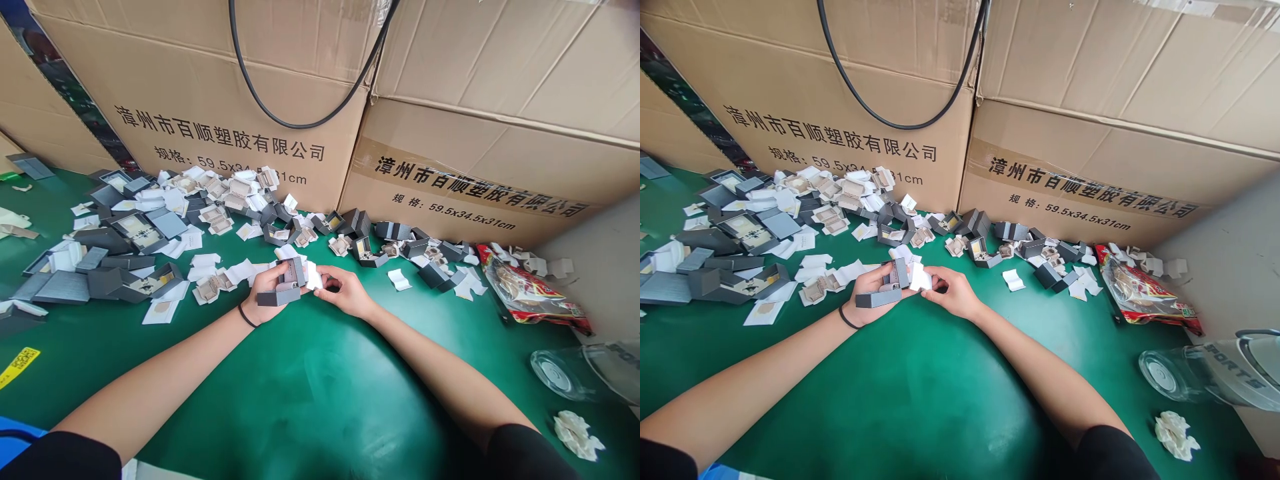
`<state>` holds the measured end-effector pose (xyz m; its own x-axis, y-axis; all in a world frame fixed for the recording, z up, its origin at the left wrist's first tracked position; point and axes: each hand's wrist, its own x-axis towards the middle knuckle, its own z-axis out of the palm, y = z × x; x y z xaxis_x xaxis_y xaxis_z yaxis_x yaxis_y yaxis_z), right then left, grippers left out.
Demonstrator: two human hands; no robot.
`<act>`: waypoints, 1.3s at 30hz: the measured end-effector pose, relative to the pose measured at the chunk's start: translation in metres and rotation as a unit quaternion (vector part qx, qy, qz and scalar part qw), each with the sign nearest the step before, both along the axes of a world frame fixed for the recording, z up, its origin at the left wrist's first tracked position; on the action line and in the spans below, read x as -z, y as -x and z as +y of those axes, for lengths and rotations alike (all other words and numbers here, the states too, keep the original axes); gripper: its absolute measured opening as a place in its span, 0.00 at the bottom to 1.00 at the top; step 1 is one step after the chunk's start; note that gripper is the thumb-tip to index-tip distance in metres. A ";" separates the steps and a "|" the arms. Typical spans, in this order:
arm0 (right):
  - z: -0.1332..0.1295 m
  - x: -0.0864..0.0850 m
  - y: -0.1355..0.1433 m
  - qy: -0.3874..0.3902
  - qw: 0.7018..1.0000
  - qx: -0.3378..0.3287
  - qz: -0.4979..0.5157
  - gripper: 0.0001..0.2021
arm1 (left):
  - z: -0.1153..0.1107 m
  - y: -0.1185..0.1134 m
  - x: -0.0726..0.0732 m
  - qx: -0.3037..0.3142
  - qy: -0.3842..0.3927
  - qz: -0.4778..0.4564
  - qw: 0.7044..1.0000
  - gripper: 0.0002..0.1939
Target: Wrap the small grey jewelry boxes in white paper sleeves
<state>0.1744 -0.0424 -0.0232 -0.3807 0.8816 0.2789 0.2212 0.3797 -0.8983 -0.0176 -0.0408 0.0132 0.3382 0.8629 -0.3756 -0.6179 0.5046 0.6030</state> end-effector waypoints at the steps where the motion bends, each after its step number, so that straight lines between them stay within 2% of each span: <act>1: 0.000 0.000 0.000 -0.002 1.000 0.000 0.002 0.24 | 0.000 0.000 0.000 0.000 -0.001 -0.004 1.000 0.10; 12: -0.003 -0.003 0.002 0.065 0.995 -0.013 0.076 0.24 | 0.000 -0.001 -0.002 -0.003 0.017 -0.024 1.000 0.12; 20: -0.004 -0.005 0.005 0.069 0.993 -0.001 0.092 0.23 | 0.002 0.000 0.005 0.008 -0.015 -0.008 1.000 0.11; 24: 0.000 -0.003 0.004 0.062 0.991 0.063 0.099 0.22 | 0.001 -0.003 0.006 0.003 -0.089 0.023 0.996 0.13; 27: 0.002 -0.001 0.003 0.064 0.983 0.122 0.118 0.22 | -0.001 -0.006 0.004 -0.027 -0.149 0.109 0.982 0.14; 29: 0.003 -0.002 0.004 0.065 0.979 0.138 0.133 0.21 | -0.001 -0.007 0.004 -0.051 -0.192 0.191 0.961 0.15; 31: 0.002 -0.003 0.004 0.062 0.976 0.150 0.145 0.21 | -0.001 -0.006 0.006 -0.062 -0.251 0.290 0.922 0.14; 32: 0.002 -0.003 0.005 0.060 0.975 0.155 0.150 0.21 | -0.001 -0.004 0.007 -0.063 -0.282 0.350 0.891 0.13; 34: 0.001 -0.004 0.006 0.061 0.973 0.156 0.157 0.20 | 0.000 -0.001 0.009 -0.065 -0.330 0.479 0.811 0.10; 36: 0.001 -0.003 0.006 0.062 0.973 0.149 0.164 0.20 | -0.001 0.001 0.009 -0.066 -0.360 0.564 0.740 0.09; 37: 0.001 -0.002 0.006 0.061 0.973 0.146 0.166 0.20 | -0.001 0.002 0.009 -0.064 -0.374 0.582 0.719 0.10; 39: 0.001 -0.001 0.006 0.054 0.976 0.141 0.159 0.20 | -0.001 0.003 0.008 -0.059 -0.400 0.585 0.703 0.10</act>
